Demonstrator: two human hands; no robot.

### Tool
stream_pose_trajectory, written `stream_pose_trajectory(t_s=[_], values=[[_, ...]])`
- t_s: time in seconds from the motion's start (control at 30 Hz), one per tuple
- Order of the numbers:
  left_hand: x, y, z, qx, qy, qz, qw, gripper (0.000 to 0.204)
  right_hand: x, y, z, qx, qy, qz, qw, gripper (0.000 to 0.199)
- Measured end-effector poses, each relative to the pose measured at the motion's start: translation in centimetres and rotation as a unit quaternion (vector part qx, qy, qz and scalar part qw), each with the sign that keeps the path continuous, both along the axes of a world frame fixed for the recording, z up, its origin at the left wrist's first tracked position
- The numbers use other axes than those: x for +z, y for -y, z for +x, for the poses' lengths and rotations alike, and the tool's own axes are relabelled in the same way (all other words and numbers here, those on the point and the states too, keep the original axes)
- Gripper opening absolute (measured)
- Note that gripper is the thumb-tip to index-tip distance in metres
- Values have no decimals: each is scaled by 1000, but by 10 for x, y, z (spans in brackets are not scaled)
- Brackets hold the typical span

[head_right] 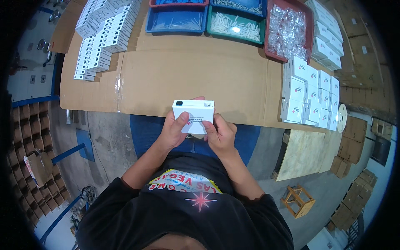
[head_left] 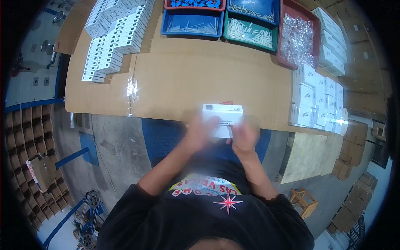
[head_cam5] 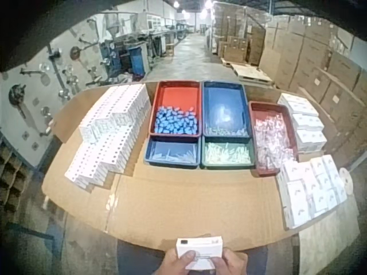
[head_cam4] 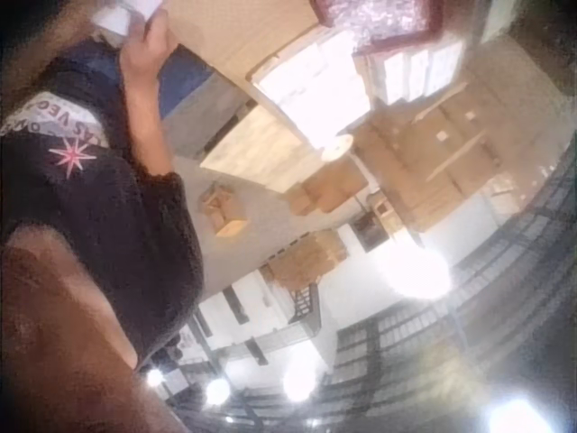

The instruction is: Packaging small blue and white components into small boxes at a warehouse workstation.

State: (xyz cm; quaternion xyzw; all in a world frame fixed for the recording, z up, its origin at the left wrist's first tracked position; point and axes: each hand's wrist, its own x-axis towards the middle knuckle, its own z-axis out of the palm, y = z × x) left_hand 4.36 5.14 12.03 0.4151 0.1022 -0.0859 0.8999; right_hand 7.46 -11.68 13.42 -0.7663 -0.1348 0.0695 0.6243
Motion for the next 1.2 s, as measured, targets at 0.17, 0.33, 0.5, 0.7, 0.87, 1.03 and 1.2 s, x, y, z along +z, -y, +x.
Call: stream_pose_trajectory(t_s=[0.17, 0.33, 0.5, 0.7, 0.87, 1.03, 1.2], values=[[-1, -1, 1, -2, 10, -15, 1000, 51, -3, -3, 0, -27, -12, 6, 1000, 33], [-6, 10, 1, 31, 44, 6, 999, 65, 7, -16, 0, -83, -45, 90, 991, 39], [5, 8, -10, -13, 60, -31, 998, 66, 5, -8, -4, -76, -12, 68, 995, 47], [-6, 4, -22, -48, 44, 31, 997, 50, 4, -4, -7, -82, 69, 16, 994, 56], [-12, 3, -18, -27, 21, 50, 998, 64, 3, -6, -2, -60, -99, 109, 987, 42], [1, 7, 1, 57, 31, -9, 998, 68, 7, -26, -5, -107, -77, 134, 982, 35], [5, 13, 8, 53, 24, -93, 994, 62, 3, -20, -3, -121, -47, 145, 981, 29]])
